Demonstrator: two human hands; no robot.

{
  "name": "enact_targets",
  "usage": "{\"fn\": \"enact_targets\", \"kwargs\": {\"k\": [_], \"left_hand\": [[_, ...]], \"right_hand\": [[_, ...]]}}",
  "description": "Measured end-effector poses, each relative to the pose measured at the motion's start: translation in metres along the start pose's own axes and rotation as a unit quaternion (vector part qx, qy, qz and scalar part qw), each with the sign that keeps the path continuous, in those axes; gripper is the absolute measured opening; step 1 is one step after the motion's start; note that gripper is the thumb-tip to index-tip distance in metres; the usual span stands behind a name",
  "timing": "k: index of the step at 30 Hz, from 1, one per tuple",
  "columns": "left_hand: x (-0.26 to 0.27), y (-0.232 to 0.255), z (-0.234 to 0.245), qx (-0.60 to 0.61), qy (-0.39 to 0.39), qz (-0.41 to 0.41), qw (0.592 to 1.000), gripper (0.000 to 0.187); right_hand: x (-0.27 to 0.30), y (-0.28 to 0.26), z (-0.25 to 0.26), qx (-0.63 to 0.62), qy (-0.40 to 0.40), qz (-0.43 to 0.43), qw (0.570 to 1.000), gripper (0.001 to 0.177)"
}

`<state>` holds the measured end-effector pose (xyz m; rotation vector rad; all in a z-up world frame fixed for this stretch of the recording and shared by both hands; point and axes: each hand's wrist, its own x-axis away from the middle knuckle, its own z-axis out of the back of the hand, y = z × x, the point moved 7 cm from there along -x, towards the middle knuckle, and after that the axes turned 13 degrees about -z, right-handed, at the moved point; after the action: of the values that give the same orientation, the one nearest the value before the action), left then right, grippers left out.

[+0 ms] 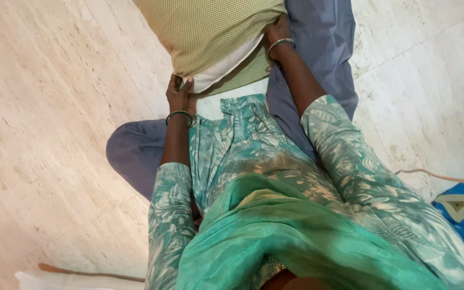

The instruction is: The person sits on the floor and inserts a white pillow into a patterned pillowcase. They align the pillow, tuck it into the case, and smooth the case over the pillow. The person then repeats the process with a second pillow and a green pillowcase.

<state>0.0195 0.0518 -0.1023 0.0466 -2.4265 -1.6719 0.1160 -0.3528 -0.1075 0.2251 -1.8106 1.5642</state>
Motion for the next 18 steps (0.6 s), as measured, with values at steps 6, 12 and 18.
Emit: {"fn": "enact_targets", "kwargs": {"k": [6,12,18], "left_hand": [[-0.001,0.012,-0.028,-0.135,-0.073,-0.083,0.985,0.108],[-0.008,0.011,-0.021,-0.125,-0.086,-0.048,0.987,0.086],[0.002,0.0,-0.024,0.145,0.049,0.1,0.983,0.051]], "right_hand": [[0.001,-0.022,0.004,-0.154,-0.062,0.232,0.959,0.048],[-0.036,-0.014,0.009,-0.036,-0.01,0.217,0.976,0.023],[-0.043,0.007,0.01,-0.165,0.013,0.113,0.98,0.022]]}}
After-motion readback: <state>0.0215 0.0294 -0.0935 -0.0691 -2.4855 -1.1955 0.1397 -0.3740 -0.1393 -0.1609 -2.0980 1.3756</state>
